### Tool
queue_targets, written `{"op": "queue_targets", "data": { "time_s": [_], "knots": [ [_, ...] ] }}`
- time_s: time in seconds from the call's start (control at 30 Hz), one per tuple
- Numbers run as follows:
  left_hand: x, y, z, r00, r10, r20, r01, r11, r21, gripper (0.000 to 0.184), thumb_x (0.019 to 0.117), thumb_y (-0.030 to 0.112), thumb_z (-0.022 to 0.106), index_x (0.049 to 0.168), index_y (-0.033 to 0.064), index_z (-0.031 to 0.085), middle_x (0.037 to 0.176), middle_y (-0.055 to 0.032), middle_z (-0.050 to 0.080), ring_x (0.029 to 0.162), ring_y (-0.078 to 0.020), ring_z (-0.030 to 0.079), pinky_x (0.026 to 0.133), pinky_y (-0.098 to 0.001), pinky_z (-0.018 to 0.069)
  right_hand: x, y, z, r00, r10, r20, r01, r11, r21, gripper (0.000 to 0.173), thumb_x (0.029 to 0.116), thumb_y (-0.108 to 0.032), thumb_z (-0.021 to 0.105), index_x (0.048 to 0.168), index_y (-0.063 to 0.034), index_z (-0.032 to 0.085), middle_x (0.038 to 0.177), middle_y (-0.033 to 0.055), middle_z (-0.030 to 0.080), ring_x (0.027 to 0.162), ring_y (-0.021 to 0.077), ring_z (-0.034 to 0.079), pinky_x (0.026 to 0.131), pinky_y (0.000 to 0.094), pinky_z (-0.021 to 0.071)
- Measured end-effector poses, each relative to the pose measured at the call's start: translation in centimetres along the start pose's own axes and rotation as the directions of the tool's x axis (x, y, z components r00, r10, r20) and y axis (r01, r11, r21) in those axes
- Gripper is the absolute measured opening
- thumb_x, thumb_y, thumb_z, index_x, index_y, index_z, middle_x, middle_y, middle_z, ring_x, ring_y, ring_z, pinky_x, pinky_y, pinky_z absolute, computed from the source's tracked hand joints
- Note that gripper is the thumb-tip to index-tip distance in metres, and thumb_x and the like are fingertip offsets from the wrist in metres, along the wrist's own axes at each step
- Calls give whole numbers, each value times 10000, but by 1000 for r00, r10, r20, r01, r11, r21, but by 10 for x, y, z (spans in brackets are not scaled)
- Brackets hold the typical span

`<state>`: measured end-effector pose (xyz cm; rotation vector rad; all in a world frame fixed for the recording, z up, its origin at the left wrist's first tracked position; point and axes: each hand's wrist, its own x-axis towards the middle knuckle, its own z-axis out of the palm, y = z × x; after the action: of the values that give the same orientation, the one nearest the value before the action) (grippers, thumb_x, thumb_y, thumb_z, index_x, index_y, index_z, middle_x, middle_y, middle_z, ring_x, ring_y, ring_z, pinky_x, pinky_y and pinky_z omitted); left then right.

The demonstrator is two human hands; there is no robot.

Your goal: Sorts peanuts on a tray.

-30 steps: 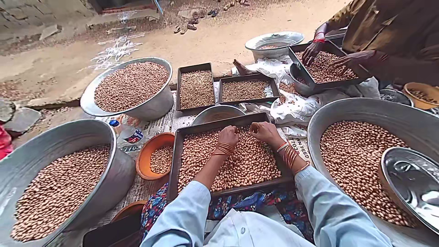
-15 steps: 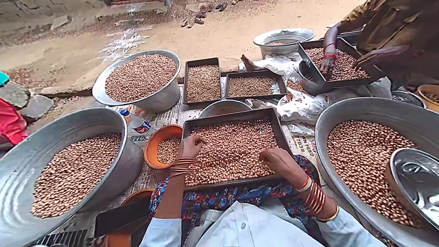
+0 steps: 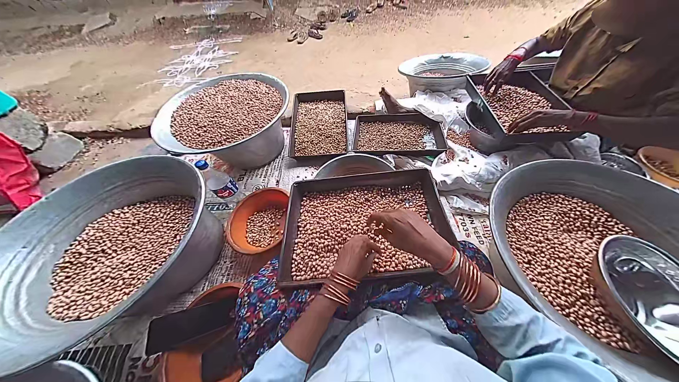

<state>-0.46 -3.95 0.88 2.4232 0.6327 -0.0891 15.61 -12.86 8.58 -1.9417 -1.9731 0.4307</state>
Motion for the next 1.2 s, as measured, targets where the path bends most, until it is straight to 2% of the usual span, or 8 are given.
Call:
{"op": "queue_targets", "data": {
  "time_s": [0.07, 0.13, 0.23, 0.4, 0.57, 0.7, 0.9, 1.2],
  "knots": [
    [5, 10, 7, 1000, 9, -12, -9, 1000, 27, 232, 998, 174, 621, 1153, 125, 787, 1187, -166, 712, 1195, -328, 640, 1041, -468, 494, 12, -21, -9, 930, -119, -348, 156, 985, 78, 207, 1002, -150, 638, 1180, -97, 727, 997, 66, 759, 855, 202, 745, 775, 410, 620],
    [9, 14, 12, 1000, 21, -21, -19, 999, 50, 210, 979, 191, 656, 1126, 131, 793, 1174, -166, 709, 1197, -335, 627, 1039, -466, 490, 13, -24, -15, 866, -136, -482, 179, 983, 44, 151, 975, -125, 658, 1093, -100, 749, 923, 44, 743, 793, 169, 728, 708, 374, 607],
    [16, 18, 12, 998, -4, 62, -1, 996, 93, 217, 975, 212, 673, 1158, 163, 779, 1243, -149, 676, 1254, -331, 584, 1046, -476, 487, -3, 2, -7, 908, -38, -417, 69, 996, 58, 102, 972, -115, 663, 1004, -86, 756, 886, 60, 748, 784, 196, 731, 735, 406, 608],
    [19, 14, 13, 997, 11, 71, -15, 999, 48, 232, 968, 224, 664, 1151, 125, 769, 1202, -148, 686, 1211, -314, 614, 1032, -472, 494, -45, 34, 13, 955, 273, -117, -261, 960, 104, 180, 997, -147, 610, 1064, -81, 763, 963, 102, 764, 921, 273, 730, 880, 517, 559],
    [6, -33, -27, 975, -160, -154, 102, 939, -329, 255, 941, 106, 557, 1151, 38, 684, 980, -104, 701, 853, -195, 663, 811, -409, 538, -85, 50, 15, 897, 432, -89, -424, 900, 97, 180, 986, -125, 628, 1089, -70, 764, 990, 149, 759, 951, 337, 724, 877, 558, 541],
    [-13, -46, -34, 990, -119, -78, 102, 976, -194, 213, 964, 131, 628, 1146, 57, 708, 808, -60, 606, 705, -174, 539, 714, -373, 477, -100, 58, 16, 862, 500, -86, -494, 866, 81, 171, 988, -120, 634, 1085, -63, 763, 990, 166, 756, 960, 365, 720, 868, 586, 532],
    [-8, -20, -8, 979, -146, 145, 141, 989, 43, 256, 974, 174, 679, 1208, 90, 739, 1236, -173, 697, 1189, -336, 650, 1050, -512, 490, -93, 48, 19, 869, 492, -52, -486, 869, 95, 178, 993, -132, 633, 1095, -69, 764, 1010, 163, 757, 984, 354, 718, 896, 568, 531],
    [-4, -22, -2, 966, -160, 203, 146, 986, 83, 254, 993, 176, 650, 1214, 89, 737, 1257, -176, 683, 1229, -331, 628, 1080, -499, 470, -86, 47, 22, 837, 542, 74, -543, 840, -9, 192, 995, -153, 624, 1104, -74, 761, 1049, 180, 746, 1045, 382, 698, 920, 585, 514]
  ]
}}
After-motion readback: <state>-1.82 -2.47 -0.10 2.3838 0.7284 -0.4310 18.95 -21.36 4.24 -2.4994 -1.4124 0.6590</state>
